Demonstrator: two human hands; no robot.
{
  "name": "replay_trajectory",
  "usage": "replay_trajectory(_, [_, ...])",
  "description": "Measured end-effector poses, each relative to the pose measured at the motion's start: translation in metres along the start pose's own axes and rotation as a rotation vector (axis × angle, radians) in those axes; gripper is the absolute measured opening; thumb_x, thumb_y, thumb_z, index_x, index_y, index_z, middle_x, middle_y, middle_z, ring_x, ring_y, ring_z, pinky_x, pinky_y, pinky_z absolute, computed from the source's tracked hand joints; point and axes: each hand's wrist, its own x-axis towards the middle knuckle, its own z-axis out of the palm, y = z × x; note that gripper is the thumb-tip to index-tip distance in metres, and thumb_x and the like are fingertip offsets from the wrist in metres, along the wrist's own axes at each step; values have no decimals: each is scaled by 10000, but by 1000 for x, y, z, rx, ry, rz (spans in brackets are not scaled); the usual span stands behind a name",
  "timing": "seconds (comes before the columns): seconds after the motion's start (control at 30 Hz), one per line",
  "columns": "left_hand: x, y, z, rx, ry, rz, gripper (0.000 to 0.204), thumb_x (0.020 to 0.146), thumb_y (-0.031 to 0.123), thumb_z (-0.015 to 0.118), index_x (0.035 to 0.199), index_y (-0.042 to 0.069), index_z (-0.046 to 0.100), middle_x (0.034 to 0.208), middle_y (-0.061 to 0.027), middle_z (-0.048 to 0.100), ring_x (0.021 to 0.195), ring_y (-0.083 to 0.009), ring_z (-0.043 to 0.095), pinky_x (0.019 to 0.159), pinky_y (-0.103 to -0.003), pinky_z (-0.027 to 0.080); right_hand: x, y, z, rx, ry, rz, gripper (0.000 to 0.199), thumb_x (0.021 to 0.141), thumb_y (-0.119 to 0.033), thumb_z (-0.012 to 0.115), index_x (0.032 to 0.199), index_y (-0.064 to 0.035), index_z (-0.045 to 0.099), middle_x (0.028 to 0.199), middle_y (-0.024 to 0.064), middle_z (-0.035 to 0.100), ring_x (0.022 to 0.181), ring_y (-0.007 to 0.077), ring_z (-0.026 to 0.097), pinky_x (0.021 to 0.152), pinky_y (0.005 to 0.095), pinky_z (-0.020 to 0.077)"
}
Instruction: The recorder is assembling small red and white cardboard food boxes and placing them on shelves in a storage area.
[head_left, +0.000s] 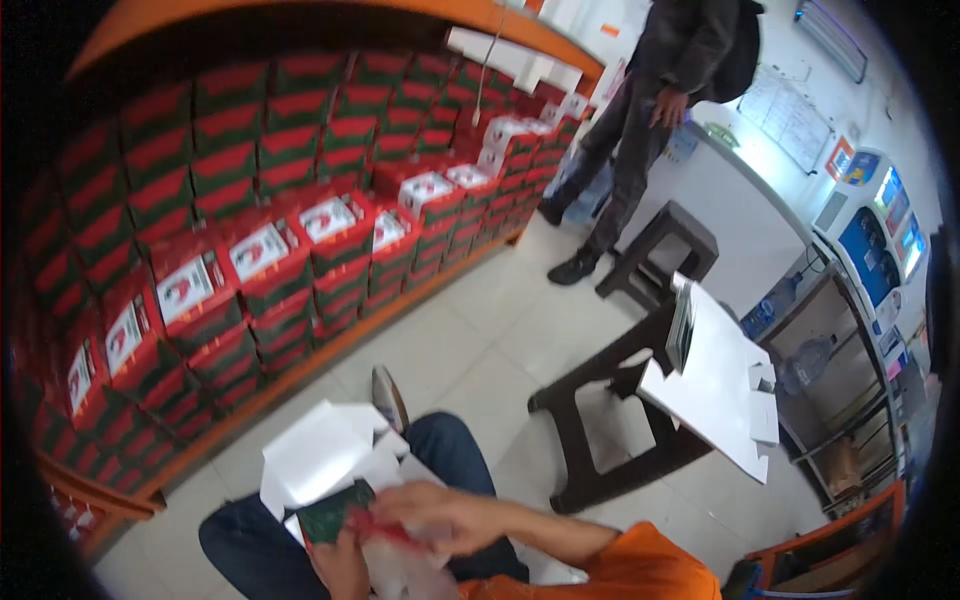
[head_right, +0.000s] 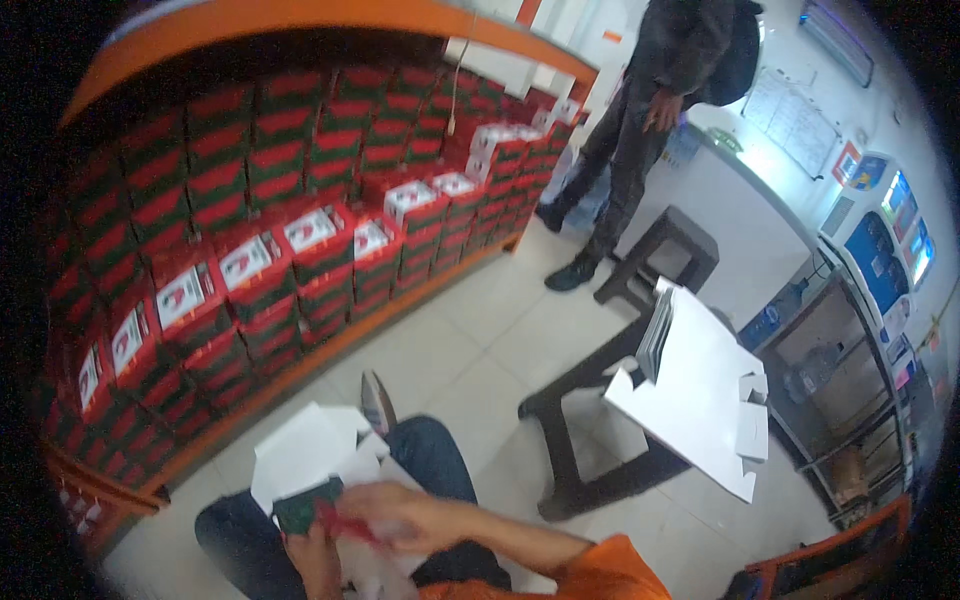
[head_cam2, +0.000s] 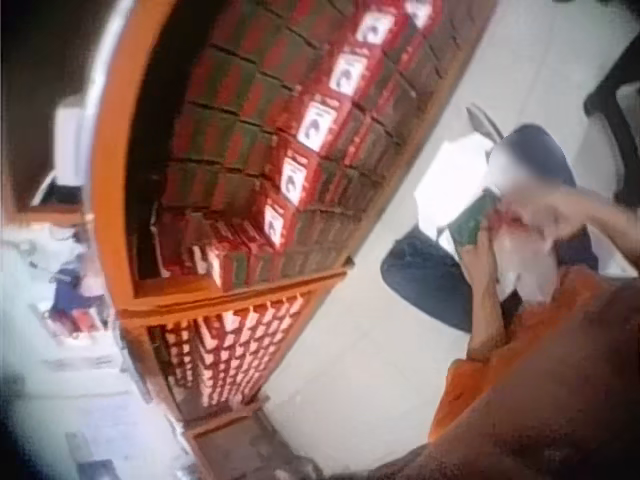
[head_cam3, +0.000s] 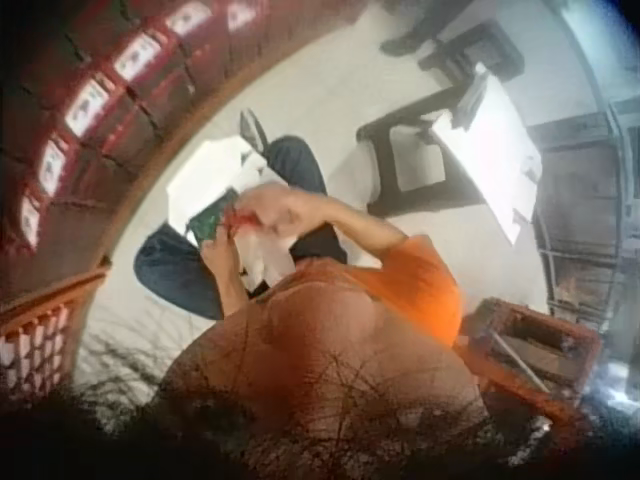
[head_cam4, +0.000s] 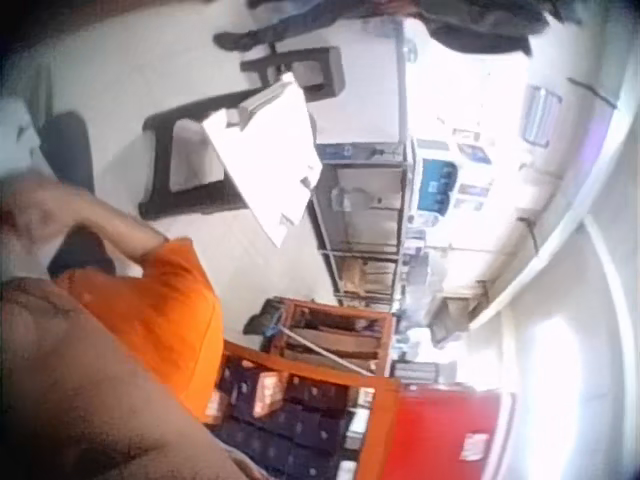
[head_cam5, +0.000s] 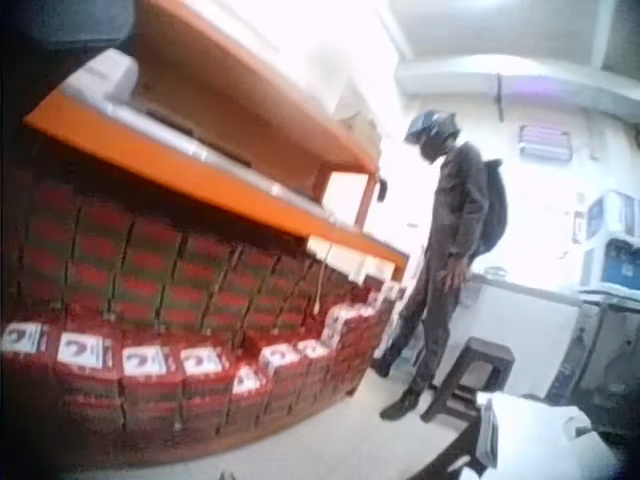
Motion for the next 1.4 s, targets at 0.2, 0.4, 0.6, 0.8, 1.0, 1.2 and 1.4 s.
replay_trajectory(0.2, [-48,11,1,254,-263,197,579,807,44,640,1335,-19,411,1122,-171,598,1043,-267,613,881,-350,514,3,5,2,-316,-43,89,783,732,-245,797,1411,-111,431,1145,123,528,1088,346,508,914,436,405])
replay_trajectory(0.4, [-78,46,-20,305,-530,268,636,817,80,662,1379,5,372,1178,-168,589,1061,-266,610,871,-348,524,15,-25,6,-227,-272,242,848,724,-251,801,1448,-154,369,1105,126,546,996,326,556,838,401,455])
replay_trajectory(0.6, [-81,77,-67,187,-589,485,755,818,87,693,1447,38,279,1258,-164,558,1128,-276,576,901,-360,514,-15,4,14,571,620,441,376,913,-205,653,1228,-19,569,1025,83,661,864,155,652,771,272,521])
replay_trajectory(0.8, [-62,42,-25,81,-666,289,804,756,125,708,1432,16,286,1221,-171,551,1164,-297,549,973,-390,471,-4,8,50,753,304,912,442,952,-363,586,1219,-12,597,1041,91,678,879,153,638,782,308,515])
replay_trajectory(1.0, [-57,29,-13,-122,-608,197,795,692,200,710,1374,-24,368,1137,-181,572,1142,-309,555,1014,-408,439,21,-32,48,-223,399,-10,478,944,-505,456,1088,-99,664,1126,129,483,1051,303,431,924,423,310])
replay_trajectory(1.2, [-46,29,-19,-19,-515,265,977,605,261,731,1430,-18,288,1248,-206,508,1176,-311,536,1040,-408,415,6,-21,46,-538,426,48,382,913,-433,538,927,-73,666,951,131,514,905,303,484,829,405,368])
replay_trajectory(1.4, [-48,7,-22,26,-682,62,961,627,247,722,1436,-16,273,1277,-204,491,1185,-307,529,1037,-403,416,14,-22,51,-114,664,-195,451,996,-251,467,675,44,584,644,110,512,577,268,524,632,387,482])
